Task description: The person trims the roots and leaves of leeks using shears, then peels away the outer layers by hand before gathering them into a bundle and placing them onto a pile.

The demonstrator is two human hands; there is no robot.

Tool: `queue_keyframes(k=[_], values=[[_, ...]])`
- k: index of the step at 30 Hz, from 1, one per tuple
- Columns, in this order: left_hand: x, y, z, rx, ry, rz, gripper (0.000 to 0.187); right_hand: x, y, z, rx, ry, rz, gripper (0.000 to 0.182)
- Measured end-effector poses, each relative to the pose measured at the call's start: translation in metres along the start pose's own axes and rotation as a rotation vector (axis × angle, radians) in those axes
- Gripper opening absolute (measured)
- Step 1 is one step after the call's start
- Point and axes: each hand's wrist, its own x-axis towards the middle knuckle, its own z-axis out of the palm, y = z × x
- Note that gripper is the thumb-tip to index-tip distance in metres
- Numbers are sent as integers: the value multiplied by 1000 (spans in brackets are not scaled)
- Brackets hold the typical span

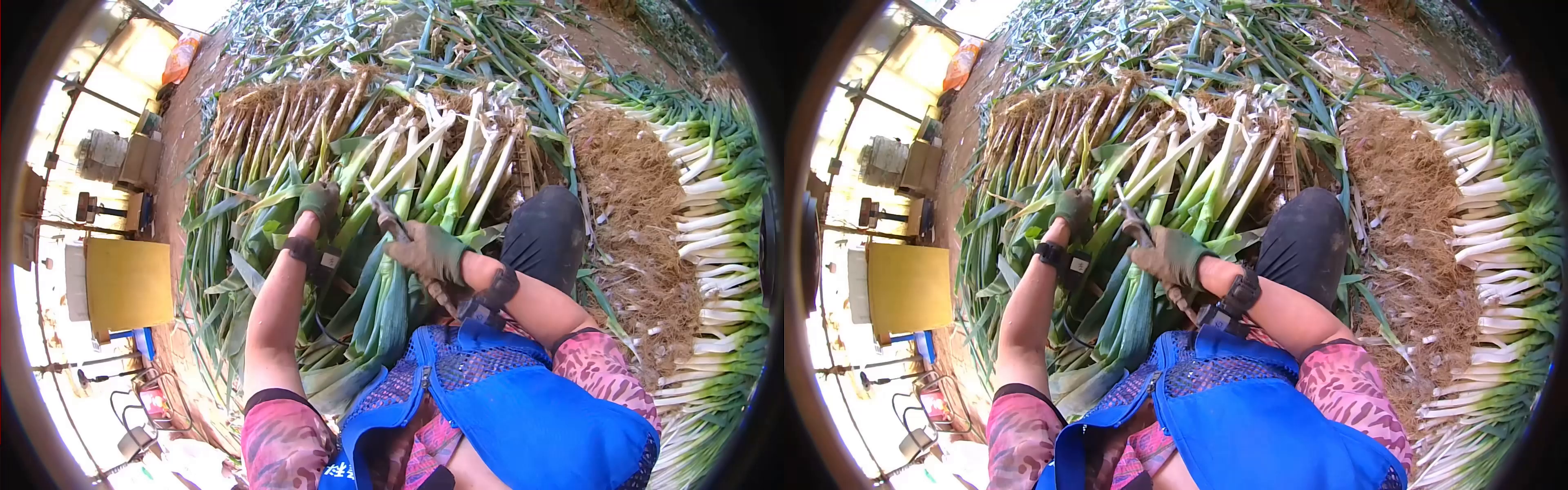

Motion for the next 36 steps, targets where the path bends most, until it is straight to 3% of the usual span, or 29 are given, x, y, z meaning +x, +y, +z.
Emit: queue_keyframes(k=[1,2,5,6,9,11,18,23,27,28,31,32,33,36], values=[[0,-2,3,-30,-11,1,44,7,-3,-4,56,20,-19,45],[1,-4,5,-59,-21,4,44,10,-4,-10,146,-21,107,40],[13,-22,20,106,-6,128,47,26,-2,-21,225,24,155,37],[12,-21,22,59,3,110,44,29,-4,-28,218,39,88,38],[-7,-11,22,-23,4,66,41,37,-9,-55,323,31,264,40],[-39,22,-3,-6,-30,48,43,48,4,-57,300,54,231,43],[-79,38,-16,45,-67,131,44,62,5,-76,322,102,296,42],[-108,47,-35,53,-191,94,44,90,18,-88,147,51,252,45],[-98,36,-32,-193,-312,2,36,93,17,-99,268,0,241,45],[-66,-14,-17,152,-104,587,34,86,6,-96,281,-15,315,44],[-35,-25,-33,-236,-271,47,35,70,5,-86,183,-48,326,42],[-20,-29,-32,-206,-257,-26,35,66,11,-84,148,-81,288,41],[-4,-46,-23,-49,-139,114,37,60,16,-79,133,-63,269,40],[5,-20,-17,329,-145,-36,39,52,29,-72,-44,2,210,42]])
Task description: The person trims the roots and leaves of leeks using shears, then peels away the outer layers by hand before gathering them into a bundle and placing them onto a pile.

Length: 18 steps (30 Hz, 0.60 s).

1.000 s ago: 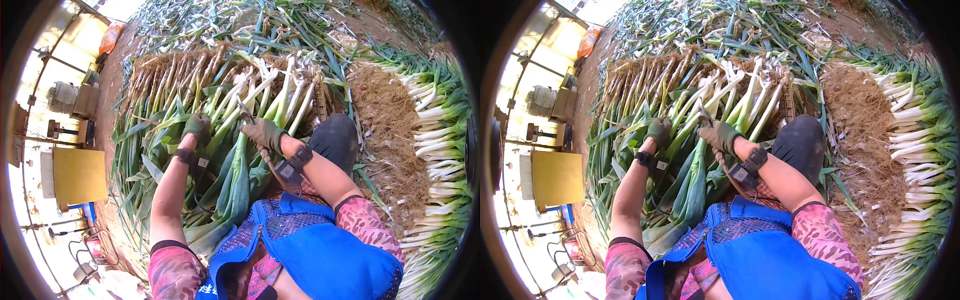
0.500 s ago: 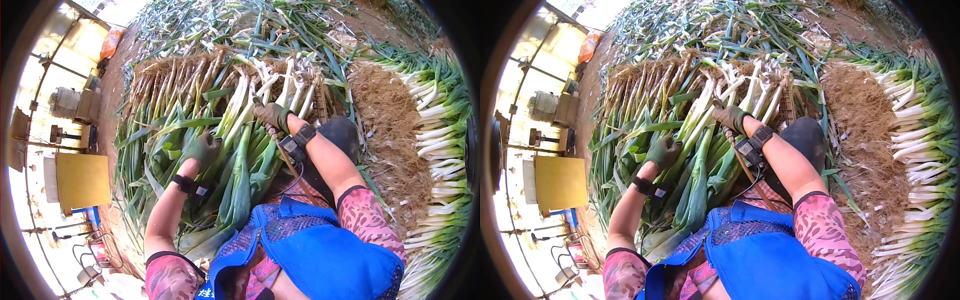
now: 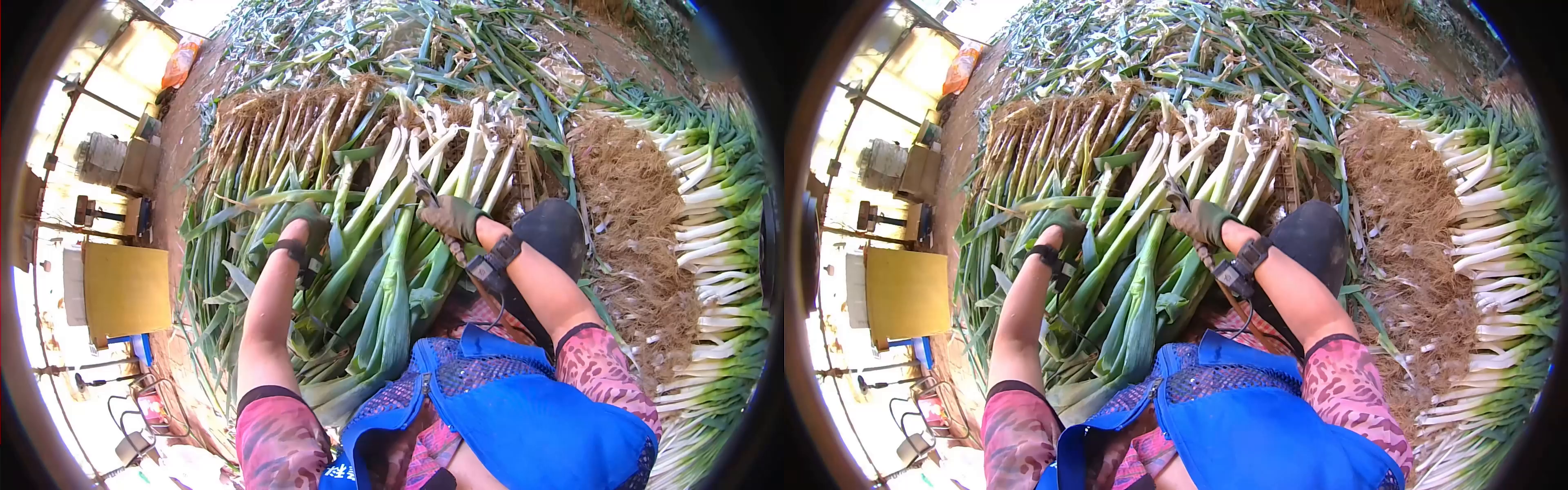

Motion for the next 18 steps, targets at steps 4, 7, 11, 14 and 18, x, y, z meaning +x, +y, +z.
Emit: queue_keyframes(k=[4,7,11,14,18], values=[[-7,26,-21,107,0,-10,42,-8,15,8,66,-38,-39,46],[-28,27,-64,-156,53,-44,38,-52,-6,11,13,-61,-79,35],[-60,3,-136,-867,-27,120,23,-70,2,3,119,-48,-248,31],[-84,10,-144,-931,-363,179,32,-76,-2,-2,296,-35,-115,33],[-132,69,-99,-173,-445,368,50,-78,8,3,324,6,-97,35]])
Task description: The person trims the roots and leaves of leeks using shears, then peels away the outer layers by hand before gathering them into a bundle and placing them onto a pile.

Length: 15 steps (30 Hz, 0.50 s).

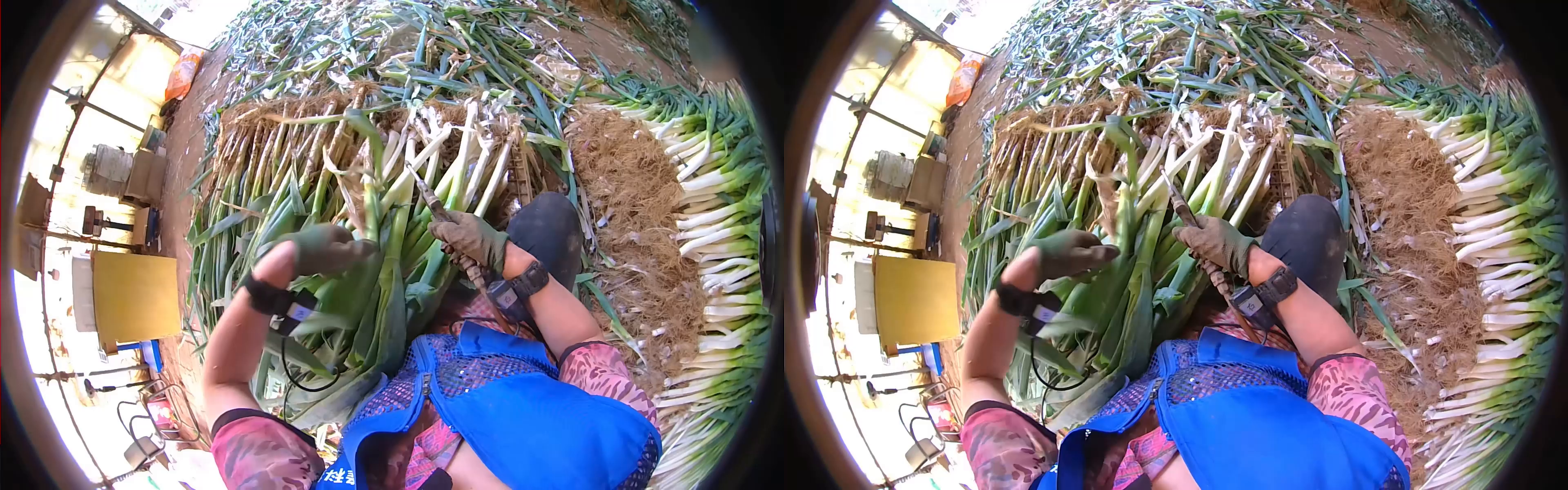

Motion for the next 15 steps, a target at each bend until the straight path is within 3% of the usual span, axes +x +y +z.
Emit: queue_keyframes(k=[1,2,3,5,6,8,10,12,13,15], values=[[17,-7,14,100,4,43,53,0,5,0,-18,4,-15,36],[41,-12,24,-18,74,-64,58,-9,-1,-1,-1,-50,93,35],[70,-27,32,-333,126,-136,60,-11,1,0,-9,-59,95,35],[90,-12,26,17,420,-145,57,-17,2,1,-30,-73,96,35],[105,-9,24,-31,406,-144,54,-18,4,2,-35,-67,123,34],[133,-6,25,-124,375,-141,49,-19,10,4,-107,-31,-24,32],[123,8,29,-134,446,-114,51,-22,11,2,-149,-8,-195,28],[84,31,37,-137,540,-47,58,-51,-12,1,-144,-88,-80,26],[63,45,34,-144,467,-56,69,-64,-20,5,-137,-134,-17,25],[42,54,33,-57,415,-110,72,-56,7,12,-126,-213,-58,22]])
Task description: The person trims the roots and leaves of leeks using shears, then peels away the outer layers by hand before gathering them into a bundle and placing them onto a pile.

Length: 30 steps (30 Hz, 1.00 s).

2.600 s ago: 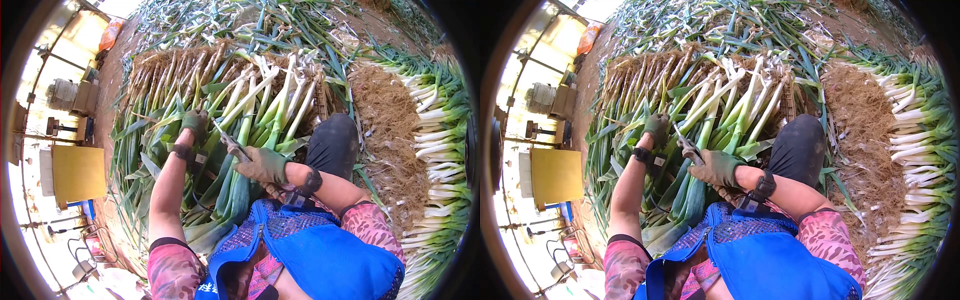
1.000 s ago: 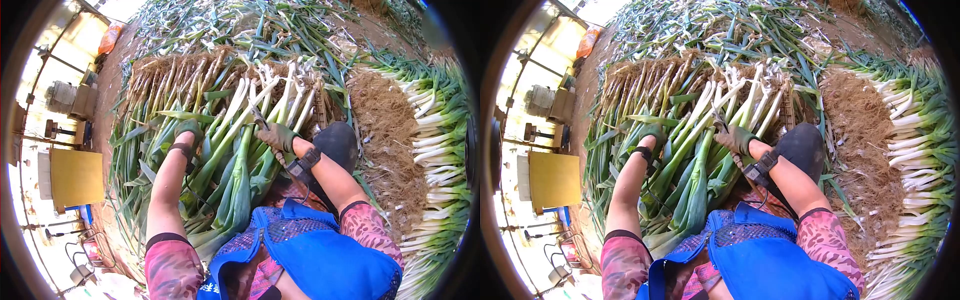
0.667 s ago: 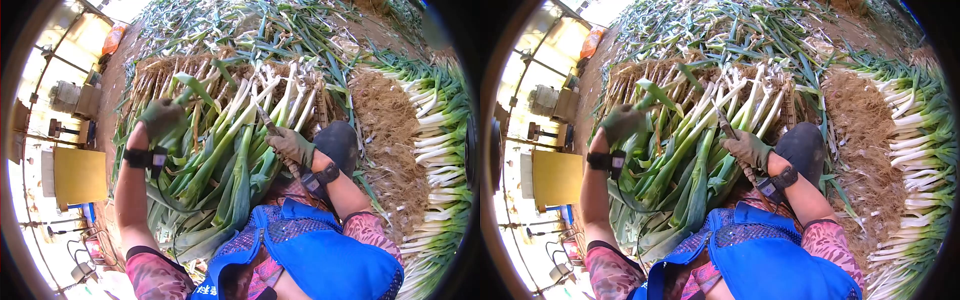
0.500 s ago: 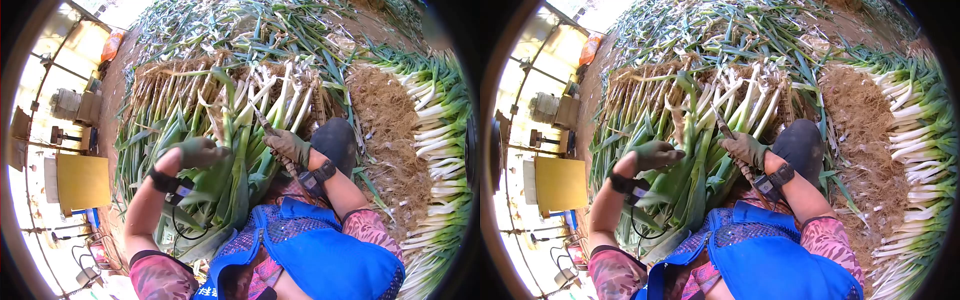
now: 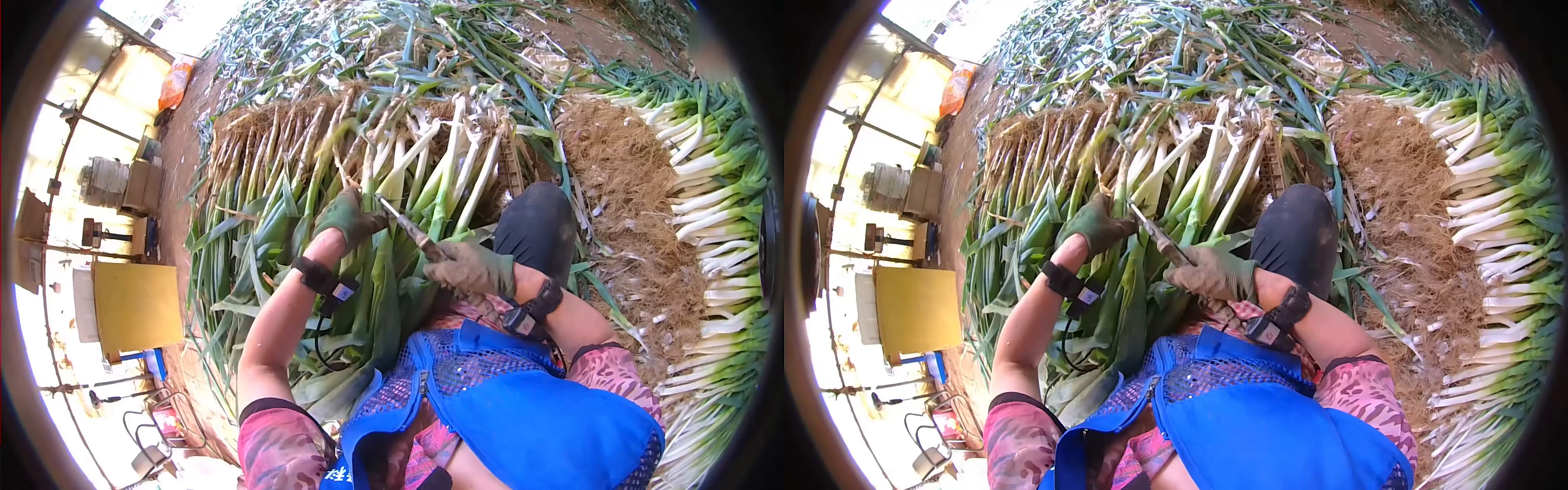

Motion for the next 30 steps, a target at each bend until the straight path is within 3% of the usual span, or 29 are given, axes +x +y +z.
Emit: queue_keyframes(k=[3,6,11,13,16,17,20,21,24,26,28,30], values=[[2,-12,9,102,-28,-16,73,-1,-4,2,-44,-18,75,20],[4,-12,13,43,-58,8,75,-3,-1,8,-38,6,-29,21],[12,-40,21,-774,-373,143,37,1,-3,0,3,-13,33,20],[12,-44,21,-698,-309,35,35,-15,-23,3,-2,-36,77,20],[18,-44,28,-587,-215,-19,32,-32,-32,12,-136,20,-56,23],[20,-43,31,-547,-207,-25,32,-33,-39,8,-137,-26,50,27],[20,-36,30,-396,-203,-16,33,-5,-14,2,-100,-24,53,31],[19,-35,30,-341,-206,-12,34,2,-23,-1,-114,40,143,32],[20,-37,35,-424,-232,11,36,64,2,-15,-132,120,-21,38],[16,-31,34,-352,-210,6,35,109,1,-32,-214,103,-21,47],[14,-27,33,-291,-195,9,34,112,-35,-39,1,80,147,52],[7,-26,31,-304,-165,32,34,132,-34,-42,223,187,202,52]])
